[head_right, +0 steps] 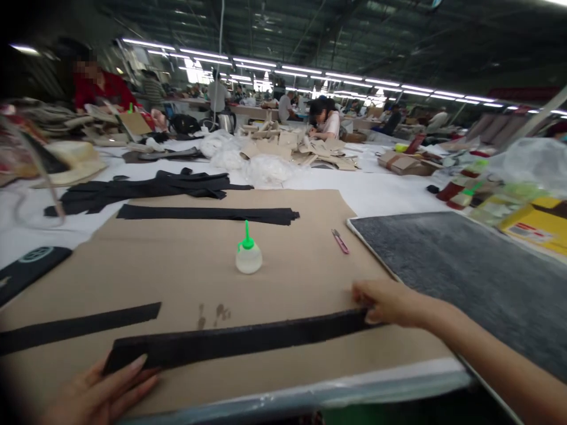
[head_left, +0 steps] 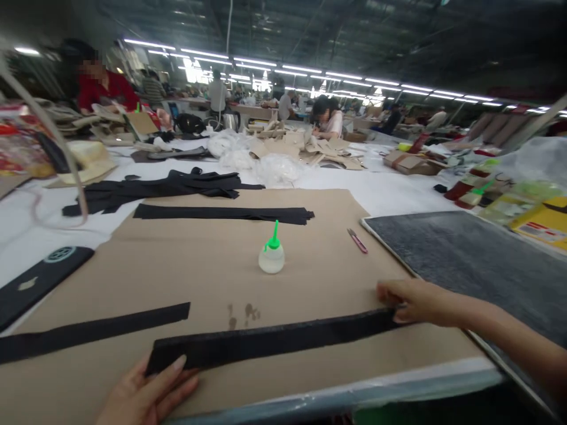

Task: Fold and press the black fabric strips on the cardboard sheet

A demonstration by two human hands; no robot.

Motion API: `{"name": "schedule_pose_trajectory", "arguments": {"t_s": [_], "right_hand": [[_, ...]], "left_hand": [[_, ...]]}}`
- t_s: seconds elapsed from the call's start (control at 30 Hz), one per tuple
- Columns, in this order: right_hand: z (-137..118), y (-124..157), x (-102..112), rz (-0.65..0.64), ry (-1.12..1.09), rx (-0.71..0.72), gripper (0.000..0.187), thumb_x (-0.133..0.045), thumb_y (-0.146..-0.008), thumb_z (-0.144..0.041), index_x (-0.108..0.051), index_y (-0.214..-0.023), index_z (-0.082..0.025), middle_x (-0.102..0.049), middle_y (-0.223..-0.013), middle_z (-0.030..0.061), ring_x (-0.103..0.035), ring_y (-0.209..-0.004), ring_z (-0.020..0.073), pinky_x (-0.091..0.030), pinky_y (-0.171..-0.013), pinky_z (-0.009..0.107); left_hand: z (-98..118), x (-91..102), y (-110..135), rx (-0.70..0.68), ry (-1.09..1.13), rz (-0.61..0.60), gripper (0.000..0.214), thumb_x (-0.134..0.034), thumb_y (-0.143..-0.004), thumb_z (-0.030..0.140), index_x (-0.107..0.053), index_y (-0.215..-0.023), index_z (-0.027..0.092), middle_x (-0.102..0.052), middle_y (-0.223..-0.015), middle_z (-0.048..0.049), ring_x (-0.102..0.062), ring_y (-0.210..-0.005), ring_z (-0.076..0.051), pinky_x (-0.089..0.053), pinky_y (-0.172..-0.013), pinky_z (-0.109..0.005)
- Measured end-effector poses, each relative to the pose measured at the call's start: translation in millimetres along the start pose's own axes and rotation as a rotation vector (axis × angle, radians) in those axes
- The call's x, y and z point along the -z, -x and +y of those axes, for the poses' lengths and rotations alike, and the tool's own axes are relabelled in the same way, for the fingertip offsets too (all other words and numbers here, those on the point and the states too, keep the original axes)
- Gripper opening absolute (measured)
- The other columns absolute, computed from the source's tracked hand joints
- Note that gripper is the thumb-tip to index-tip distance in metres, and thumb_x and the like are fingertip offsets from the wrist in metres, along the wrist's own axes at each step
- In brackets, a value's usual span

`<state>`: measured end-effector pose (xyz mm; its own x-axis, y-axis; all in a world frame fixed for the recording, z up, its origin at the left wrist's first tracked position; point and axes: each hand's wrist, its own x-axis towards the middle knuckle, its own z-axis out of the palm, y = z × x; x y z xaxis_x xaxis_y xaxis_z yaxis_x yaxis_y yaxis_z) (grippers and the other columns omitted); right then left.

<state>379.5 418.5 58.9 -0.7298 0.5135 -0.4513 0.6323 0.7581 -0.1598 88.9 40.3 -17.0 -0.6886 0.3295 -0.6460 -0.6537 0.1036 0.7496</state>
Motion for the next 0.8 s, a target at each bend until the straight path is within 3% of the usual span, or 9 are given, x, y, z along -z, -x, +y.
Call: {"name": "schedule_pose_trajectory", "arguments": {"t_s": [0.1, 0.17, 0.3, 0.4, 0.47, 0.57, 0.67, 0.73, 0.8], "right_hand": [[-23.9, -18.2, -8.7, 0.318, 0.224, 0.028, 0.025, -0.056, -0.076, -0.024, -0.064, -0.099, -0.02, -0.063, -0.105, 0.0118, -0.059, -0.095, 0.031, -0.042, -0.083, 0.046], [-66.4, -24.5, -12.1, 0.401, 0.13, 0.152, 0.026, -0.051, -0.084, -0.029, -0.062, -0.106, -0.021, -0.061, -0.111, 0.0129, -0.057, -0.101, 0.0303, -0.041, -0.089, 0.047], [-193.2, -29.2, -28.2, 0.237, -0.314, 0.546, 0.027, -0.046, -0.094, -0.031, -0.057, -0.117, -0.024, -0.059, -0.118, 0.0068, -0.053, -0.11, 0.0194, -0.039, -0.098, 0.034], [-276.6, -40.0, -49.9, 0.191, -0.426, 0.662, 0.03, -0.052, -0.091, -0.024, -0.056, -0.121, -0.022, -0.059, -0.119, 0.0052, -0.051, -0.112, 0.0187, -0.034, -0.102, 0.034], [-312.1, -51.4, -64.9, 0.182, -0.427, 0.67, 0.03, -0.055, -0.09, -0.024, -0.056, -0.12, -0.022, -0.06, -0.117, 0.0055, -0.051, -0.11, 0.0199, -0.034, -0.1, 0.037], [-338.4, -66.6, -82.8, 0.184, -0.379, 0.653, 0.019, -0.057, -0.088, -0.023, -0.061, -0.106, -0.022, -0.063, -0.107, 0.0043, -0.052, -0.104, 0.0213, -0.034, -0.093, 0.041], [-346.3, -74.8, -92.5, 0.196, -0.353, 0.632, 0.01, -0.059, -0.085, -0.02, -0.061, -0.094, -0.023, -0.065, -0.099, 0.0013, -0.052, -0.099, 0.0205, -0.031, -0.089, 0.041], [-347.9, -77.6, -95.4, 0.202, -0.349, 0.627, 0.01, -0.06, -0.084, -0.019, -0.06, -0.092, -0.023, -0.064, -0.098, 0.0003, -0.051, -0.098, 0.0198, -0.03, -0.087, 0.04], [-348.9, -79.4, -96.7, 0.207, -0.343, 0.633, 0.01, -0.06, -0.083, -0.018, -0.059, -0.093, -0.023, -0.063, -0.098, 0.0001, -0.051, -0.098, 0.0193, -0.03, -0.085, 0.038]], "left_hand": [[10.8, -1.5, 9.3, -0.062, -0.045, 0.033, 0.056, -0.082, -0.052, 0.017, -0.056, -0.101, 0.017, -0.07, -0.093, -0.005, -0.069, -0.081, -0.022, -0.061, -0.066, -0.031], [16.9, 0.9, 11.2, -0.103, -0.072, 0.045, 0.054, -0.084, -0.051, 0.023, -0.056, -0.097, 0.016, -0.07, -0.092, -0.0045, -0.068, -0.077, -0.021, -0.06, -0.061, -0.03], [22.7, 8.9, 9.1, -0.166, -0.104, 0.023, 0.052, -0.086, -0.048, 0.033, -0.055, -0.087, 0.017, -0.067, -0.081, -0.0022, -0.065, -0.07, -0.018, -0.057, -0.055, -0.028], [19.9, 13.8, 6.8, -0.189, -0.082, 0.013, 0.052, -0.086, -0.047, 0.035, -0.055, -0.084, 0.017, -0.067, -0.082, -0.0027, -0.066, -0.073, -0.02, -0.057, -0.055, -0.028], [15.0, 18.0, 4.6, -0.208, -0.084, 0.009, 0.051, -0.085, -0.048, 0.037, -0.055, -0.084, 0.018, -0.067, -0.081, -0.0031, -0.066, -0.072, -0.021, -0.056, -0.055, -0.029], [5.7, 30.1, -0.7, -0.3, -0.157, 0.045, 0.049, -0.08, -0.056, 0.045, -0.054, -0.089, 0.018, -0.066, -0.081, -0.0036, -0.066, -0.072, -0.021, -0.056, -0.053, -0.029], [-2.3, 50.2, -6.9, -0.616, -0.485, 0.206, 0.044, -0.067, -0.071, 0.049, -0.056, -0.104, 0.021, -0.065, -0.094, -0.0054, -0.066, -0.074, -0.02, -0.056, -0.054, -0.029], [-7.4, 64.6, -10.8, -0.996, -0.813, 0.275, 0.036, -0.059, -0.081, 0.043, -0.057, -0.111, 0.023, -0.064, -0.103, -0.0061, -0.066, -0.08, -0.018, -0.057, -0.064, -0.029], [-13.9, 76.5, -15.1, -1.367, -1.094, 0.209, 0.028, -0.05, -0.089, 0.03, -0.059, -0.114, 0.022, -0.064, -0.109, -0.0069, -0.065, -0.093, -0.017, -0.055, -0.08, -0.027]]}}
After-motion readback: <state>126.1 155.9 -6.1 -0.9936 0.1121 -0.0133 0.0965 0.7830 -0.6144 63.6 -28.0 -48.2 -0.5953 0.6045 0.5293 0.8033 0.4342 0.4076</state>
